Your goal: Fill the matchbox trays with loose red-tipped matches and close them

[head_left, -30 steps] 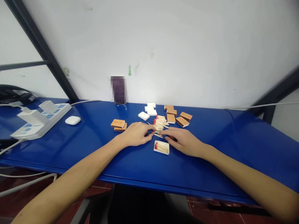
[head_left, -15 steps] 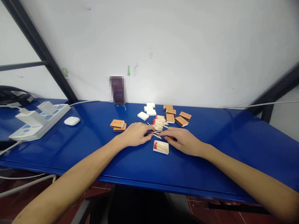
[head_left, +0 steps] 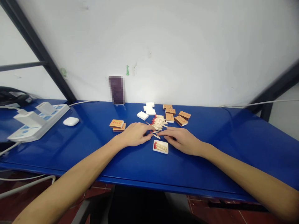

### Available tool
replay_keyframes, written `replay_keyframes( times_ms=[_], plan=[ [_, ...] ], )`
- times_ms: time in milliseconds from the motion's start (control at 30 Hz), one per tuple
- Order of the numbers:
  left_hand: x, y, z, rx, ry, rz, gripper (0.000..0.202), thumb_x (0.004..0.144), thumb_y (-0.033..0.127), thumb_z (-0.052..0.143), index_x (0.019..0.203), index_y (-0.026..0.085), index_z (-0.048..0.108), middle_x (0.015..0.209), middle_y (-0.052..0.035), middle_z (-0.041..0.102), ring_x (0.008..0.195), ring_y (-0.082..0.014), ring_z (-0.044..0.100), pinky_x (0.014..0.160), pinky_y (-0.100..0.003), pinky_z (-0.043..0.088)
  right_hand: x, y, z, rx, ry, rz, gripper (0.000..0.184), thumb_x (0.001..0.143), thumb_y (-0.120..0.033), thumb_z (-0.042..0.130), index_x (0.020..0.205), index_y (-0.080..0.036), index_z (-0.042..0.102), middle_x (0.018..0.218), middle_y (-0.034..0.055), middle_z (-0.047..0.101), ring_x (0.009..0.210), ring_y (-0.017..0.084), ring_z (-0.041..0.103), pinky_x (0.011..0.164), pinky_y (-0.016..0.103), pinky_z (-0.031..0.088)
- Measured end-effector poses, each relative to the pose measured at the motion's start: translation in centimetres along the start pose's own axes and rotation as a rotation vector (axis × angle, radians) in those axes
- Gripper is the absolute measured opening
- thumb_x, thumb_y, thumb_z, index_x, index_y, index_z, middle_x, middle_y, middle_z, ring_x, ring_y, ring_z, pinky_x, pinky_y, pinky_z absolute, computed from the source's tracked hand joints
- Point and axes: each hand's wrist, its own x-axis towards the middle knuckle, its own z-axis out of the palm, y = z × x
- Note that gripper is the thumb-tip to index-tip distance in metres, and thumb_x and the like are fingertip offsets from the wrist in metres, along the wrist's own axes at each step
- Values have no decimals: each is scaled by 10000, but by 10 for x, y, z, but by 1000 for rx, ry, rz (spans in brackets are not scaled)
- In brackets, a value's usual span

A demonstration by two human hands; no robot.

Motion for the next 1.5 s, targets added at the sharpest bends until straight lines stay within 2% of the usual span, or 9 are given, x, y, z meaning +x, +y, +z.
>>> replay_keyframes(
  times_ms=[200,500,767,1000,1267,1500],
  plan=[
    [0,-2,2,3,15,-4,198,931,326,464,989,212,615,709,9,612,625,-139,565,573,-252,333,-1,2,2,-3,7,1,355,975,-211,412,1261,-262,615,1081,66,700,904,196,660,758,328,523],
    [0,-2,1,-35,3,4,177,925,313,459,930,203,597,642,27,565,574,-123,519,556,-248,316,-1,2,3,16,38,22,405,940,-204,452,1323,-248,573,1199,68,688,1030,229,658,857,388,534],
    [-1,-1,1,-54,-3,16,192,905,316,490,1012,210,609,627,38,562,558,-117,511,553,-243,318,0,2,3,-7,11,22,393,951,-216,441,1319,-252,573,1207,65,683,1048,225,655,880,384,531],
    [0,-1,2,-30,1,7,208,933,285,440,993,202,621,672,15,596,581,-125,544,573,-252,352,-1,1,3,6,15,26,373,955,-222,442,1295,-256,594,1193,64,687,1024,221,660,864,379,535],
    [0,-3,2,-32,16,-27,232,941,265,432,1069,204,616,742,-6,646,640,-145,587,607,-253,377,0,0,1,-24,13,-2,358,968,-210,422,1268,-255,614,1089,73,702,918,207,662,767,340,530],
    [0,-5,2,-16,27,-51,239,958,265,410,1056,201,618,776,-18,659,643,-148,588,613,-255,375,0,-1,0,-36,-4,11,368,973,-211,415,1281,-261,610,1066,73,698,867,199,659,734,330,523]
  ],
)
